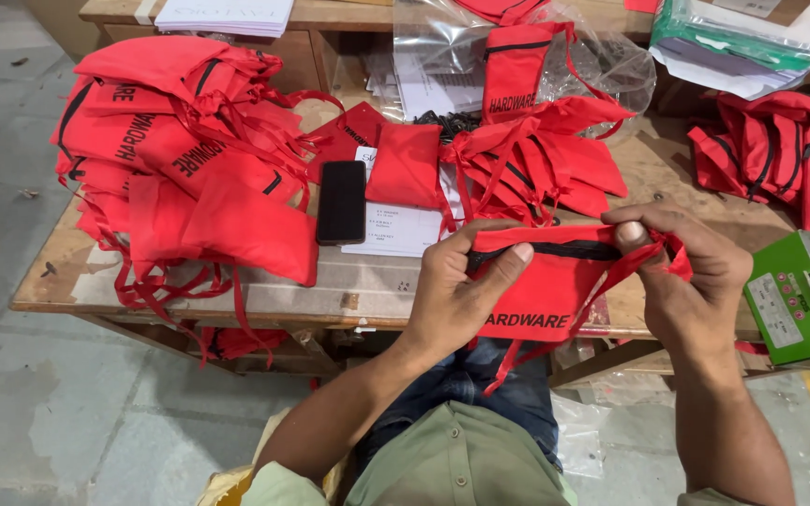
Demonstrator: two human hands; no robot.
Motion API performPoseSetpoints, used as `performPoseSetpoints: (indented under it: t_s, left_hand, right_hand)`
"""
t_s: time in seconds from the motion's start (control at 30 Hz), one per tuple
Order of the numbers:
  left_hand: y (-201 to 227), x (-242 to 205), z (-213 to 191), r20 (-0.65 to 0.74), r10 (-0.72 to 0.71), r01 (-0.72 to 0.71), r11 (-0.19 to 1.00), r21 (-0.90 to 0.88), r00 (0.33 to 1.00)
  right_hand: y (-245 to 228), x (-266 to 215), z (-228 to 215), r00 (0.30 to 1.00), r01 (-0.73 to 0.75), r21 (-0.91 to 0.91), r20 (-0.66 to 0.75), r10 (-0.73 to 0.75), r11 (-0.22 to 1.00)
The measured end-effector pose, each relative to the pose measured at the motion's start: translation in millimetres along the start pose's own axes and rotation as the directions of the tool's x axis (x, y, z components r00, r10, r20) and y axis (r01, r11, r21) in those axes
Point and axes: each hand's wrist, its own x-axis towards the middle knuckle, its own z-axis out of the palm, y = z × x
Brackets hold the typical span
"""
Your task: Assembling and tying straps on small red tool bags or pouches.
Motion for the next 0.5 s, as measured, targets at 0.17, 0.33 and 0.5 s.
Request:
performPoseSetpoints:
  t_s: [0.17, 0.33, 0.5]
  left_hand:
    - [-0.4, -3.4, -2.8, 0.013, -0.001, 0.001, 1.0, -0.031, 1.0]
    - [11.7, -2.1, -4.9, 0.058, -0.034, 0.038, 0.997, -0.074, 0.998]
    - [23.5, 3.3, -8.7, 0.116, 0.053, -0.06, 0.997, 0.057, 0.992]
  right_hand:
    - [7.5, -4.4, -3.9, 0.993, -0.095, 0.119, -0.063, 0.103, 0.988]
    - [4.7, -3.2, 3.3, 0.99, -0.118, 0.133, -0.064, 0.128, 0.984]
    - [3.5, -2.0, 10.5, 0.988, -0.14, 0.072, -0.061, 0.144, 0.988]
